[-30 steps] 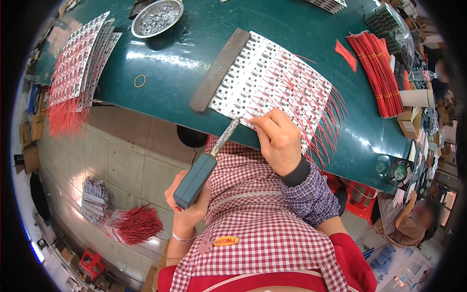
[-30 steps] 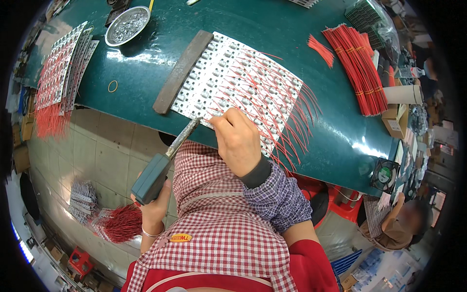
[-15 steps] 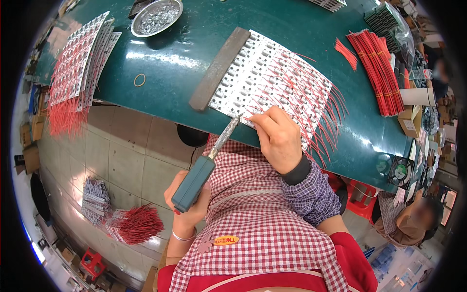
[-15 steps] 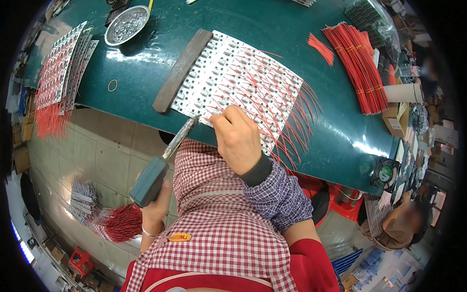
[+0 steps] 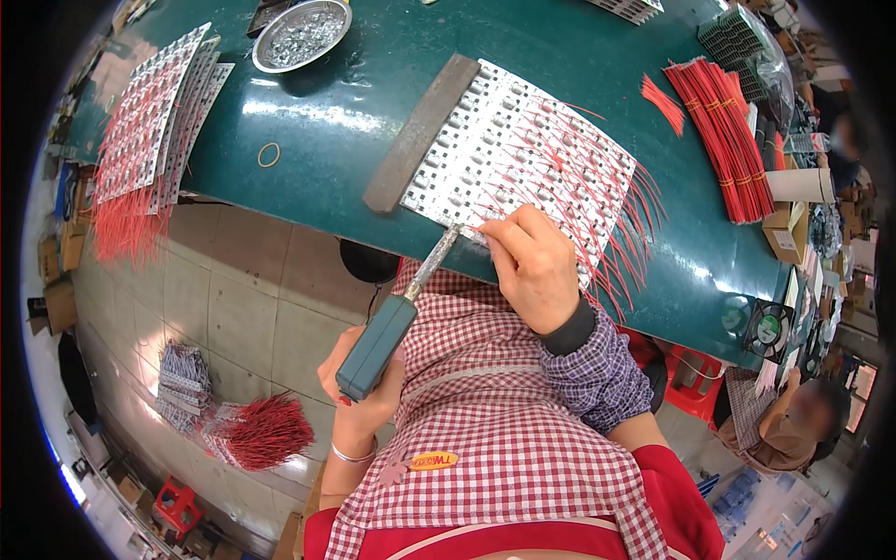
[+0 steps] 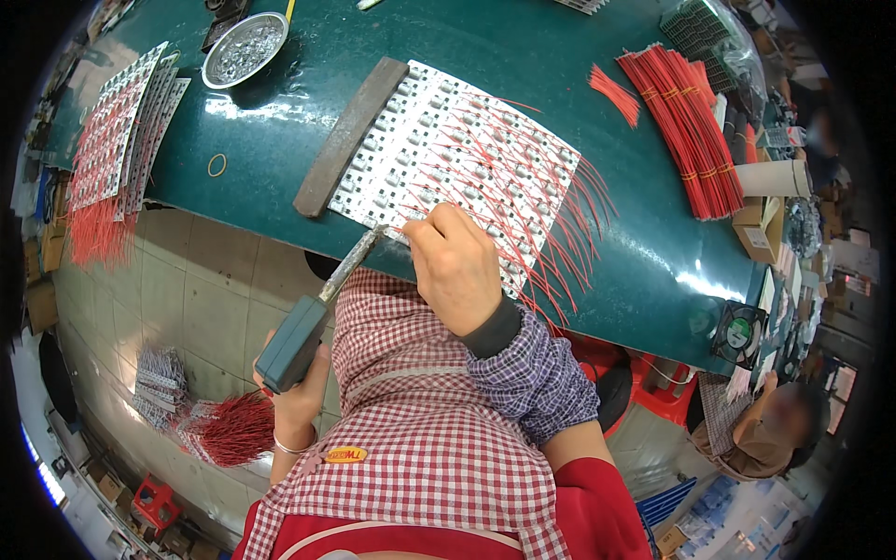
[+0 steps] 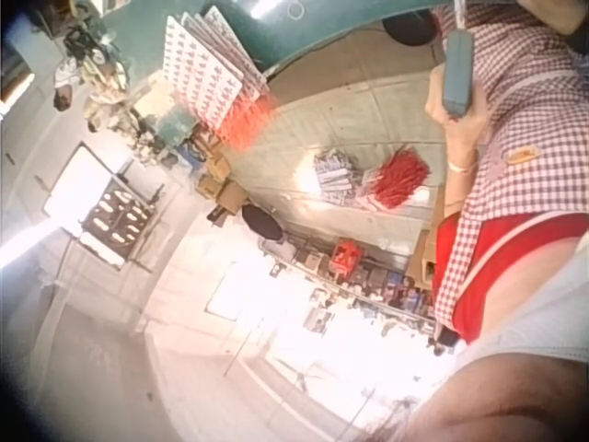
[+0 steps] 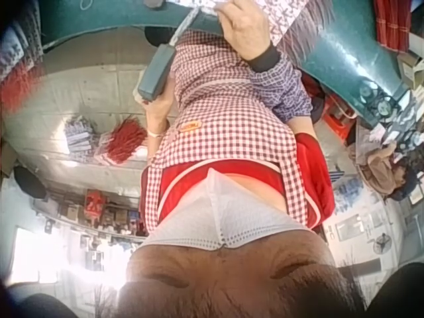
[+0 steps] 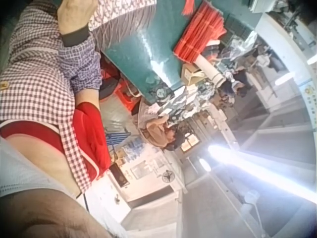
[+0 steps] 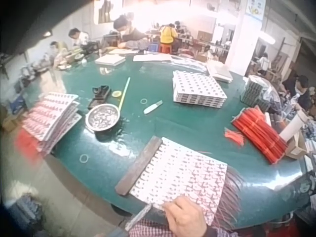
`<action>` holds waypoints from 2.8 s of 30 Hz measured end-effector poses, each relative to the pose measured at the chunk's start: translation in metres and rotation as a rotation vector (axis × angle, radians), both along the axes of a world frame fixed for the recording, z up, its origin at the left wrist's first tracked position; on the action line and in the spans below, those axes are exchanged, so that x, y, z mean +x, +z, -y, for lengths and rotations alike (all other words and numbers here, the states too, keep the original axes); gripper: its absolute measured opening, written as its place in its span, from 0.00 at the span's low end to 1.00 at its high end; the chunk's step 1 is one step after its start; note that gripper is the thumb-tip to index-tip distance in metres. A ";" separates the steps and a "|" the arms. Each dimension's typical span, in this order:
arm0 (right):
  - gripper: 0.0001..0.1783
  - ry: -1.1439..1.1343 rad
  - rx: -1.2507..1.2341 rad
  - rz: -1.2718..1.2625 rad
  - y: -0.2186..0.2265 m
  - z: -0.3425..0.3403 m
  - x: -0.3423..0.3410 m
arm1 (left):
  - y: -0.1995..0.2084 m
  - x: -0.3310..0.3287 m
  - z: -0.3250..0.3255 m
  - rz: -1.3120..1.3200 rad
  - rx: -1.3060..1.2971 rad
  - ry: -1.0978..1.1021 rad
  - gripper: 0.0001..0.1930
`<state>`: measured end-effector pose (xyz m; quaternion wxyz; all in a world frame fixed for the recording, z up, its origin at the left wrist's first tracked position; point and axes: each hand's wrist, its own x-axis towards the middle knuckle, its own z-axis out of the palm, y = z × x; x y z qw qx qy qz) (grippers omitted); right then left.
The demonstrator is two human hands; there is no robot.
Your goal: The person solders red wires onto a series of points on a white circuit board using a soldering iron and solder from a reel.
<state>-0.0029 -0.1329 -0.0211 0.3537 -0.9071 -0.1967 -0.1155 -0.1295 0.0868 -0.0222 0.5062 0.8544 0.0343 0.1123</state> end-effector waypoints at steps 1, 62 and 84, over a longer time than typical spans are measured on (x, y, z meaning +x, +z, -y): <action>0.09 0.000 0.000 0.000 0.000 0.000 0.000 | 0.000 0.001 0.000 0.000 0.000 0.000 0.09; 0.12 -0.020 0.117 0.210 -0.027 -0.016 -0.013 | -0.037 -0.041 -0.018 0.043 -0.108 0.177 0.13; 0.07 0.248 0.046 -0.395 0.055 0.052 -0.032 | -0.026 0.028 -0.017 0.127 -0.093 0.390 0.16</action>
